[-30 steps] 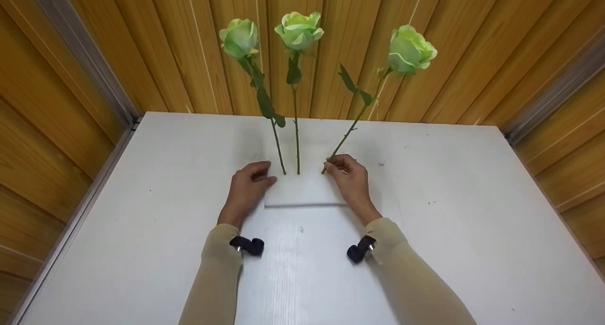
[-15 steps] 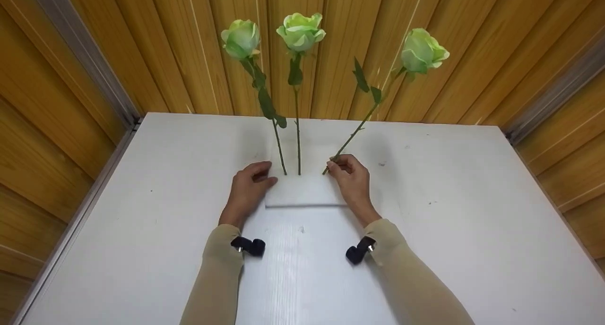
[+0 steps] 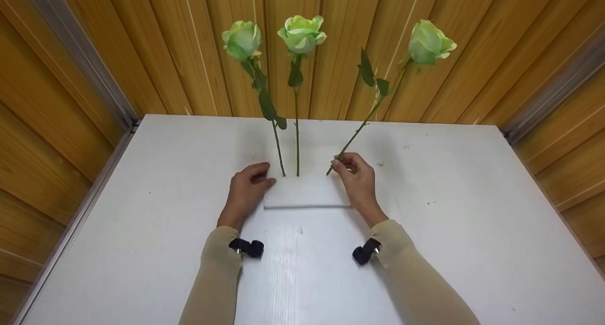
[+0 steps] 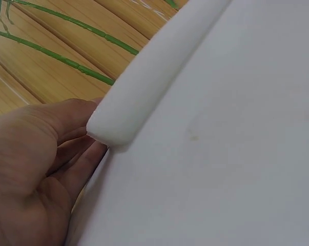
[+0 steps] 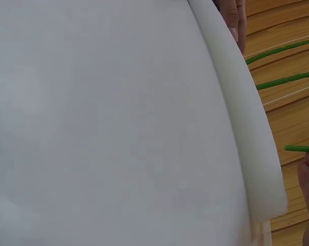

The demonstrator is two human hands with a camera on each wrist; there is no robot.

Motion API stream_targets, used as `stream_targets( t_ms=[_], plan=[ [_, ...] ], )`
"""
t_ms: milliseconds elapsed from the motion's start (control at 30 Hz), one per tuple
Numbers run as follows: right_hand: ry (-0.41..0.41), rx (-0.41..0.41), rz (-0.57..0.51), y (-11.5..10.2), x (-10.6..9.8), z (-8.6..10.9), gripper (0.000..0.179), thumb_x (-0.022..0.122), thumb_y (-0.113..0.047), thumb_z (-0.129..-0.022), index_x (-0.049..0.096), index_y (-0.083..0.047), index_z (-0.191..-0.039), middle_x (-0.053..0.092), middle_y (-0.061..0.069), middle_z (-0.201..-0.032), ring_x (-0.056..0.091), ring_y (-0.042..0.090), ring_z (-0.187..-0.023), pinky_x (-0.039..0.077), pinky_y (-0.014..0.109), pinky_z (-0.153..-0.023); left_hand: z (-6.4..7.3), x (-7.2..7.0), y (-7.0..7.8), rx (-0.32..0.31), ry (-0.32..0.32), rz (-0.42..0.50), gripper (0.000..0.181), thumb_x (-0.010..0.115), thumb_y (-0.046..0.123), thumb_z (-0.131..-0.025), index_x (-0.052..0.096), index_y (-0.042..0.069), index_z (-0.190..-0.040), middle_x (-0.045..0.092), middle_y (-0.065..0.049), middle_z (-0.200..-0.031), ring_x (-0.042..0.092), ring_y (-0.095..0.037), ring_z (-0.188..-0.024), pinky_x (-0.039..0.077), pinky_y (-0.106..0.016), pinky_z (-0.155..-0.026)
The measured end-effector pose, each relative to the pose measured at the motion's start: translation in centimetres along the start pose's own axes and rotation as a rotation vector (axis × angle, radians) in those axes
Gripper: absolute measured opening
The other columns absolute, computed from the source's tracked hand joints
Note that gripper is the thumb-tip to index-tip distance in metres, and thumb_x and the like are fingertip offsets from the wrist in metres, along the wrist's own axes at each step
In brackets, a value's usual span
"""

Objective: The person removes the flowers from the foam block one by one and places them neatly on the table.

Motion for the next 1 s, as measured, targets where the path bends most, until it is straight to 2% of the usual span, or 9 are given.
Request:
stream_targets(
  t_ms=[100,267,500,733,1000],
  plan=[
    [-0.005,0.012,0.006,0.4,-0.9,-0.2,0.018,0.074,0.004,-0.098,0.070,0.013,-0.113,0.072,0.024,-0.103,0.072,0.036,-0.096,0.062,0.026,-0.082,0.0,0.0,0.0,-0.005,-0.004,-0.001,0.048,0.082,0.010,-0.094,0.070,0.007,-0.141,0.068,-0.010,-0.137,0.065,-0.024,-0.125,0.053,-0.038,-0.107],
    [-0.024,0.000,0.019,-0.2,-2.8,-0.4,0.018,0.074,0.000,-0.099,0.071,0.011,-0.113,0.073,0.021,-0.102,0.073,0.026,-0.092,0.063,0.029,-0.081,-0.1,-0.1,0.0,0.001,0.006,-0.004,0.048,0.083,0.011,-0.094,0.070,0.007,-0.140,0.070,-0.011,-0.134,0.067,-0.024,-0.123,0.054,-0.037,-0.106],
    [-0.047,0.031,0.044,-0.7,-5.5,-0.5,0.017,0.076,-0.001,-0.098,0.072,0.010,-0.111,0.075,0.020,-0.100,0.074,0.014,-0.084,0.063,0.028,-0.080,-0.2,-0.2,-0.2,-0.015,0.010,0.013,0.049,0.084,0.010,-0.093,0.070,0.007,-0.140,0.069,-0.011,-0.136,0.068,-0.024,-0.123,0.055,-0.035,-0.104],
    [-0.089,0.120,0.060,-0.8,-7.9,0.1,0.020,0.075,-0.002,-0.099,0.070,0.012,-0.113,0.075,0.023,-0.104,0.074,0.014,-0.086,0.064,0.029,-0.081,-0.3,-0.2,-0.3,-0.007,0.007,0.018,0.049,0.084,0.010,-0.093,0.070,0.007,-0.140,0.070,-0.011,-0.134,0.068,-0.024,-0.123,0.055,-0.036,-0.104],
    [-0.110,0.172,0.125,-0.7,-10.0,1.2,0.017,0.075,-0.001,-0.098,0.072,0.010,-0.111,0.076,0.020,-0.101,0.074,0.013,-0.084,0.064,0.028,-0.079,-0.4,-0.3,-0.3,0.006,-0.002,-0.008,0.048,0.083,0.011,-0.094,0.070,0.008,-0.140,0.069,-0.009,-0.135,0.067,-0.023,-0.123,0.054,-0.037,-0.105]
  ],
)
Point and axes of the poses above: each hand's wrist, its own z-axis away from the middle knuckle, its own x-axis out of the palm, y = z × x, the point moved 2 cm from there along -z, towards the middle knuckle
